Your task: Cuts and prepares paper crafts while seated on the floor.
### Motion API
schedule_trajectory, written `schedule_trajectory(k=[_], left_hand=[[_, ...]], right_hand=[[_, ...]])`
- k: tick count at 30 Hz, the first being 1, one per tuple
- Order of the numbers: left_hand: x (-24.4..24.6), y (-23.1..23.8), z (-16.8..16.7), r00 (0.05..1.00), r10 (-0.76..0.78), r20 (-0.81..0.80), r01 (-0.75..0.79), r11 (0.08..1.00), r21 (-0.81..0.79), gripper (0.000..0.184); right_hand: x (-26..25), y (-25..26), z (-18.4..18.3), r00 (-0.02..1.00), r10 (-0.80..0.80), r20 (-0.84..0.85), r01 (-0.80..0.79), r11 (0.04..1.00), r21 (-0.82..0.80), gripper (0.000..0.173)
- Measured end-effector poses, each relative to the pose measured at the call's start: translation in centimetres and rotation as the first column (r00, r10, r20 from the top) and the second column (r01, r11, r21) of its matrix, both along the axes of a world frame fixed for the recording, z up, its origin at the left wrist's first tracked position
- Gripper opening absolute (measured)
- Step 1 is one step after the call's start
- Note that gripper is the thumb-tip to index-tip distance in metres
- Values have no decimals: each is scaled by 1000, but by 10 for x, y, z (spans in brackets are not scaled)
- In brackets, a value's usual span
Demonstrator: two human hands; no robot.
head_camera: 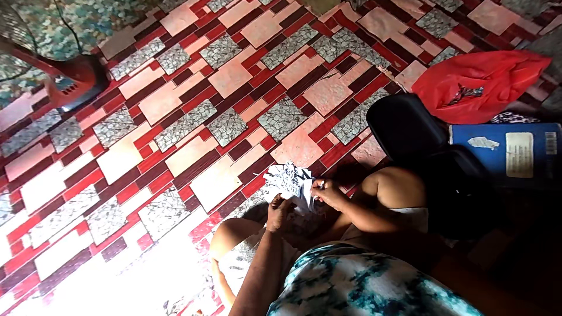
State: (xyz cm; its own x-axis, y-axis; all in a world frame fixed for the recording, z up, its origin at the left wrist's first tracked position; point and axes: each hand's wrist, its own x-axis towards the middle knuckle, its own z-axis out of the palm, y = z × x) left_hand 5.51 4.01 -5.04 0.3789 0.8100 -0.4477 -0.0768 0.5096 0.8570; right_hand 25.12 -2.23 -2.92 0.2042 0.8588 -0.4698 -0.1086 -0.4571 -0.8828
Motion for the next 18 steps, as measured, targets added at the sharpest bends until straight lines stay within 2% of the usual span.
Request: schedule_trajectory(k=[2, 4, 6, 9, 10, 11, 12, 14, 18], left_hand=[[-1, 4, 5, 985, 149, -85, -153, 987, -46, 11], [-1, 6, 5, 970, 215, -111, -218, 976, -16, 8], [-1, 3, 1, 987, 137, -78, -130, 988, 86, 15], [2, -3, -4, 995, -74, -66, 89, 961, 262, 41], [4, -5, -5, 992, -106, -67, 122, 942, 313, 38], [5, -7, -5, 991, -120, -65, 135, 922, 361, 28], [5, -8, -5, 991, -119, -63, 135, 908, 397, 17], [5, -8, 1, 989, -81, -123, 126, 900, 417, 10], [-3, 6, 4, 905, 120, -408, 76, 898, 432, 25]], right_hand=[[6, 3, 2, 989, -140, -45, 138, 989, -53, 10], [9, 4, 3, 976, -200, -85, 195, 979, -67, 7], [5, 3, 0, 985, -163, -51, 161, 987, -26, 7], [-2, 2, -10, 986, -23, 162, 17, 999, 39, 15], [-3, 1, -11, 974, -3, 229, -5, 999, 34, 17], [-4, 0, -11, 961, -1, 276, -6, 1000, 27, 18], [-4, 0, -9, 951, -19, 309, 9, 999, 33, 18], [-4, 0, -6, 929, -61, 365, 36, 997, 74, 16], [-6, -3, -5, 910, -64, 409, 10, 991, 132, 19]])
